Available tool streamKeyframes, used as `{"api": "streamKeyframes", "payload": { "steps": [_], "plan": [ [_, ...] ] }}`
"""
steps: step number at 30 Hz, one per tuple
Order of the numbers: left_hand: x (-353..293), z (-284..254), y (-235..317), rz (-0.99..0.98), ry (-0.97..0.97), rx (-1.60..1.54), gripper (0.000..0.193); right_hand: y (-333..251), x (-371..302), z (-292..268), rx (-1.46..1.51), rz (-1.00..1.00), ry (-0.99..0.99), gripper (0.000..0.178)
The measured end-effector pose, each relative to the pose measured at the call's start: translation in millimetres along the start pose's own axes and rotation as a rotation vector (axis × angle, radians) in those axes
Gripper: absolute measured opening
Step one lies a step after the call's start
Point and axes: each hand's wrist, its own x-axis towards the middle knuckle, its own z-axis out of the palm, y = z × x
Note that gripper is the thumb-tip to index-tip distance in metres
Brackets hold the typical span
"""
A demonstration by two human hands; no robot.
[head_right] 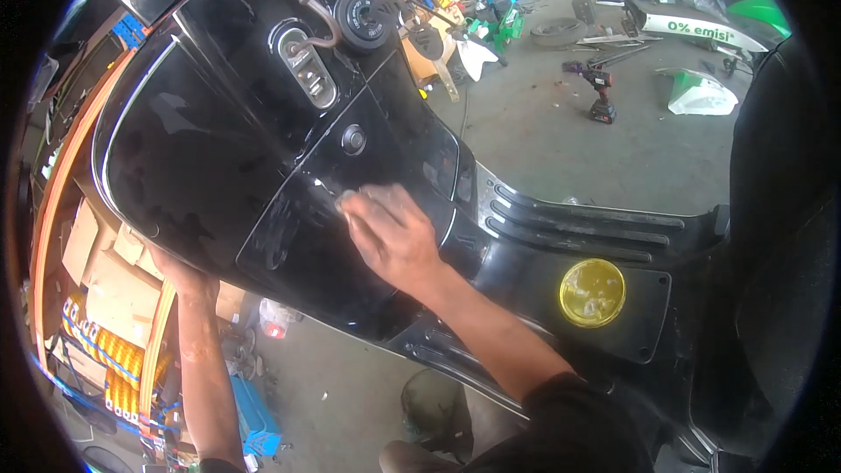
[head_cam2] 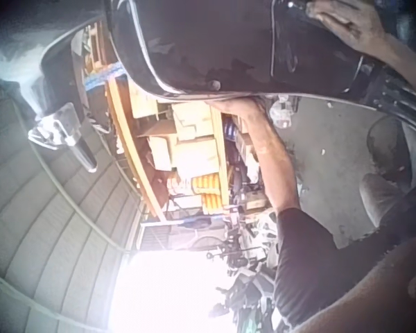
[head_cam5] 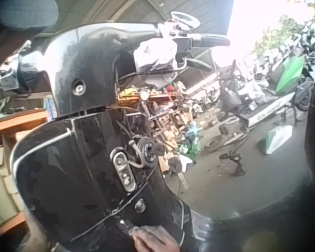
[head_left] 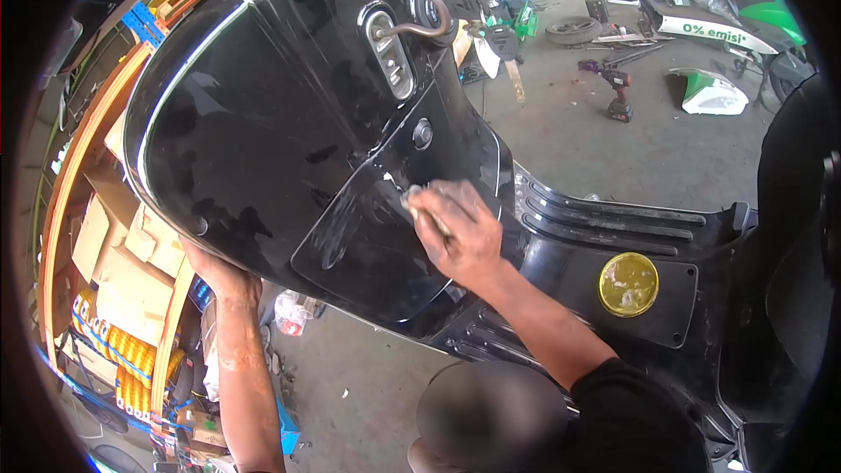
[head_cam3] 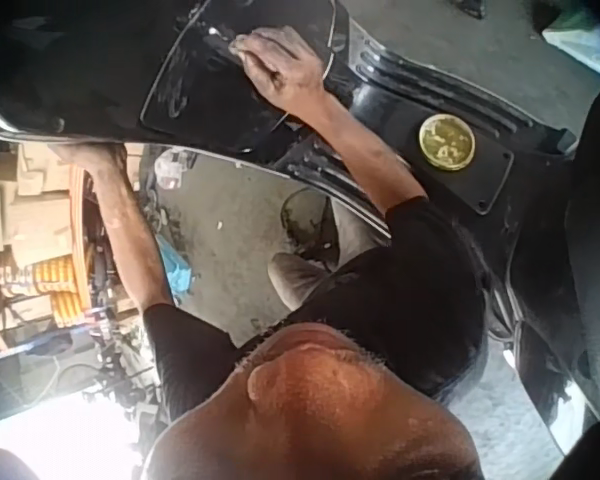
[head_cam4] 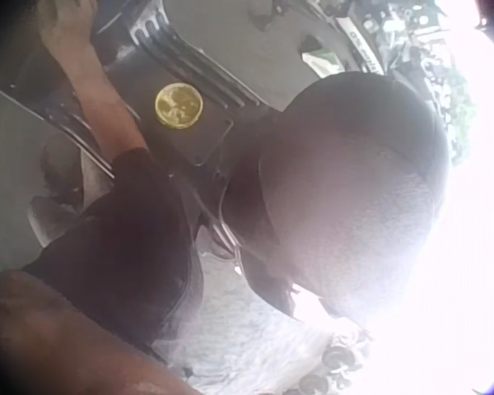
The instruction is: The person polishes the rear body panel of a black electric motorcycle using a handheld rotary drill with a yellow foam buffing pad, then manually applies a substance from a tin to the front panel and wipes it with a cloth.
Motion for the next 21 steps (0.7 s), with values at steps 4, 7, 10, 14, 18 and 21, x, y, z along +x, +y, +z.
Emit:
{"api": "streamKeyframes", "payload": {
  "steps": [4, 7, 10, 14, 18, 21],
  "plan": [
    [-1, 6, -1, -0.027, 0.055, -0.029, 0.048, 4, 61, -2, -0.087, 0.052, 0.199, 0.016],
    [1, -1, -2, -0.016, 0.029, -0.028, 0.048, -8, 53, -5, -0.057, 0.173, 0.124, 0.014],
    [8, -12, -7, -0.012, -0.039, -0.028, 0.048, -20, 57, -7, 0.109, 0.628, 0.036, 0.015],
    [6, -6, -8, -0.017, -0.033, -0.056, 0.048, -19, 60, -9, 0.292, 0.788, 0.063, 0.013],
    [4, -2, -12, 0.034, 0.035, -0.030, 0.049, -32, 23, -1, 0.013, 0.356, 0.052, 0.016],
    [4, -2, 2, 0.013, 0.014, -0.041, 0.049, -26, 36, 2, -0.021, 0.149, 0.075, 0.018]
  ]
}}
